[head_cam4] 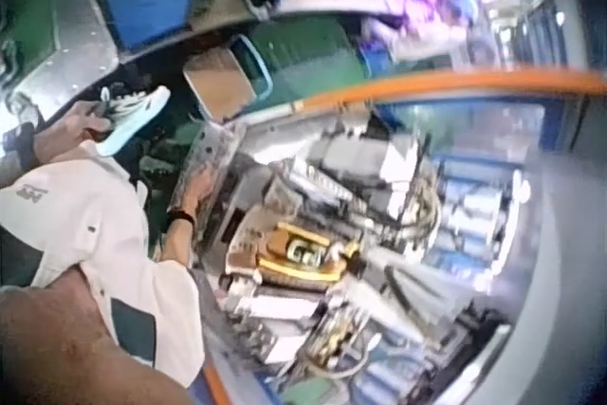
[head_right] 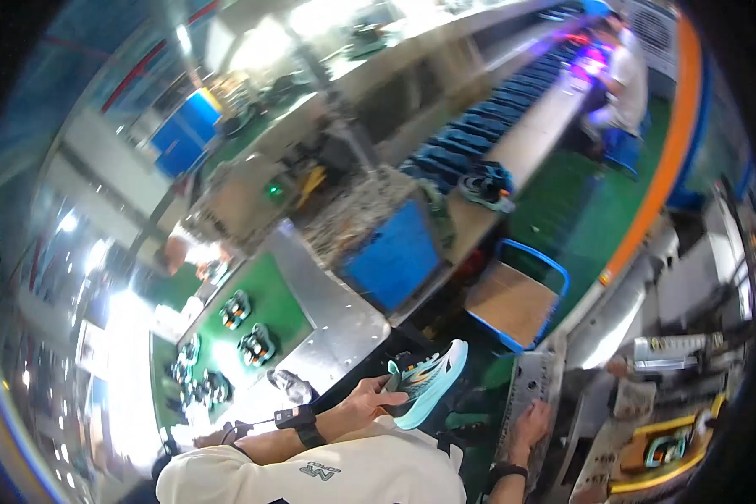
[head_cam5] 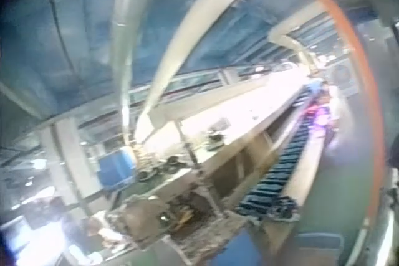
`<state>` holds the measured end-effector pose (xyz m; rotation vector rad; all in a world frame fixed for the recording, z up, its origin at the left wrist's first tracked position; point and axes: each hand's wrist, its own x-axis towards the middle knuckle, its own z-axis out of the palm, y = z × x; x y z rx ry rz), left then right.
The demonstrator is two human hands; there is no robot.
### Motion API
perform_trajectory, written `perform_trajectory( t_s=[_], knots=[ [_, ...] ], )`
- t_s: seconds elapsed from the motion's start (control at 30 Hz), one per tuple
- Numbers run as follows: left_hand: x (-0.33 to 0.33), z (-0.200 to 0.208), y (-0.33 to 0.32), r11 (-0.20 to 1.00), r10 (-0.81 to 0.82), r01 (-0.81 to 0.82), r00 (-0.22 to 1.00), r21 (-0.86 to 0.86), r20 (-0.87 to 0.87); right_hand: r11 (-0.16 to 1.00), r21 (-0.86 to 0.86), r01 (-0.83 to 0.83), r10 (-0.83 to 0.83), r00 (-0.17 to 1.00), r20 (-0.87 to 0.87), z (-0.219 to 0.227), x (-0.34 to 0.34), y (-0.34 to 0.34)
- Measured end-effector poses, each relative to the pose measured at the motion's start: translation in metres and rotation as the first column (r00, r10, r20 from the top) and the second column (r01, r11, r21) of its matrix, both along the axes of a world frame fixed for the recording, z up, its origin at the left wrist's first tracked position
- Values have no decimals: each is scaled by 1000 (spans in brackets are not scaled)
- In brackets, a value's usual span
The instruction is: Placing shoe uppers into a toe lasting machine and placing finished components onto a conveyor belt.
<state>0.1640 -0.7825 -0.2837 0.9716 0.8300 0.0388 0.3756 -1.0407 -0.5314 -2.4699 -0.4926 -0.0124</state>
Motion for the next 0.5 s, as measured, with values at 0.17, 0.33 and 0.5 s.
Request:
perform_trajectory(
  t_s=[0.17,0.33,0.5],
  knots=[
    [-51,-8,24,925,379,-379,925,-25,-21,1000,16,8,-8,1000,-7,-4,9,1],
    [-96,-30,89,813,582,-582,811,16,-56,991,127,43,-58,992,116,-15,49,17],
    [-167,-119,196,687,725,-720,671,94,-158,793,543,-276,198,960,199,169,95,185]
  ],
)
